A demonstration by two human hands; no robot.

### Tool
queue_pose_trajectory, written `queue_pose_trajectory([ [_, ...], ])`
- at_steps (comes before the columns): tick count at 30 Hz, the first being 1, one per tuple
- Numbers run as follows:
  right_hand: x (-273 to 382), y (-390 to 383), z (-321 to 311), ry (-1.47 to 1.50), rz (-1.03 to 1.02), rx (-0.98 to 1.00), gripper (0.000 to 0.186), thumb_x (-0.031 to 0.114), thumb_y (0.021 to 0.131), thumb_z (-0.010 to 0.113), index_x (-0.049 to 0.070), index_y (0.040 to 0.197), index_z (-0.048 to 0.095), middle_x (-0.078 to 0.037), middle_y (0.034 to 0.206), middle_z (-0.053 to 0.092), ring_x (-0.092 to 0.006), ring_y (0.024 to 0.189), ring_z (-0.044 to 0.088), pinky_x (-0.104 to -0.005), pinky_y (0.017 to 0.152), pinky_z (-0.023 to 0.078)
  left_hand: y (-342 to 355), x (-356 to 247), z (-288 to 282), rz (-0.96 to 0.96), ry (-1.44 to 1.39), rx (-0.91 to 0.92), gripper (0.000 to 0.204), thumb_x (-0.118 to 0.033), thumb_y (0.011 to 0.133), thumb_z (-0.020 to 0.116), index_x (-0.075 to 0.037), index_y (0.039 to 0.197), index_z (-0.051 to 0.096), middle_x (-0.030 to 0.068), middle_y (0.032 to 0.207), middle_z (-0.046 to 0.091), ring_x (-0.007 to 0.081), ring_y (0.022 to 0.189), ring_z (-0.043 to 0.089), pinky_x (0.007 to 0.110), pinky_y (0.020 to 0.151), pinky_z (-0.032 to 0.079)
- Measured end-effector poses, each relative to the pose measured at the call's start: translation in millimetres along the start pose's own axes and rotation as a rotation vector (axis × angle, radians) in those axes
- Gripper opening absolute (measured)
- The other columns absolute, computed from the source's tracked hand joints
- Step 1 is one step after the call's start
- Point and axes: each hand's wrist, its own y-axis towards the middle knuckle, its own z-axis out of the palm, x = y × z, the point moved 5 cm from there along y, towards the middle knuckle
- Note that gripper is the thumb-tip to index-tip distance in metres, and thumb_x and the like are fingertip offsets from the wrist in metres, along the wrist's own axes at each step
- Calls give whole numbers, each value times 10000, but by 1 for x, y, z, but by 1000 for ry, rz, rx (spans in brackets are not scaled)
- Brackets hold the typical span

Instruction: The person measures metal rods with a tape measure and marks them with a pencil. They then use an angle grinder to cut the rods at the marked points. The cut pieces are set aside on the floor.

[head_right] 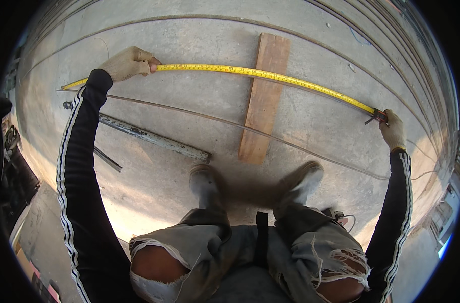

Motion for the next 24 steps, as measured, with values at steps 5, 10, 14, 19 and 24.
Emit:
queue_pose_trajectory([
  [5, 8, 10, 9, -93, 14, 32, 328, 115, 849, 685, 49, 1167, 640, -233, 1074, 730, -444, 1049, 702, -511, 855, 549, -2, -5, -1, 21, -98, -27, 434, -379, 924, 728, -41, 1181, 818, 82, 842, 732, 181, 800, 656, 359, 811, 559],
  [10, 22, 14, 9, -163, 19, 98, 393, 138, 846, 700, 47, 1223, 640, -239, 1111, 736, -448, 1087, 699, -530, 878, 552, 1, -1, 2, 31, -116, -3, 431, -349, 914, 746, -34, 1200, 810, 81, 871, 738, 177, 822, 662, 338, 820, 561],
  [14, 33, 12, 6, -145, -5, 18, 404, 144, 845, 703, 51, 1234, 650, -254, 1111, 740, -454, 1080, 705, -538, 879, 561, 2, 5, 3, 45, -164, 1, 450, -371, 909, 757, -49, 1219, 810, 81, 878, 741, 188, 844, 663, 344, 845, 548],
  [19, 30, 14, 13, -110, 2, 42, 372, 111, 842, 676, 46, 1207, 657, -272, 1061, 739, -474, 1043, 705, -536, 850, 558, -3, 24, 0, 64, -46, -44, 480, -439, 928, 737, -88, 1248, 809, 82, 891, 745, 221, 869, 659, 397, 873, 517],
  [24, 23, 15, 17, -65, 9, 25, 352, 103, 842, 664, 41, 1189, 659, -285, 1033, 737, -485, 1018, 707, -534, 832, 558, -15, 49, -7, 2, -22, -63, 476, -459, 944, 720, -92, 1230, 817, 77, 841, 720, 216, 842, 644, 393, 819, 497],
])
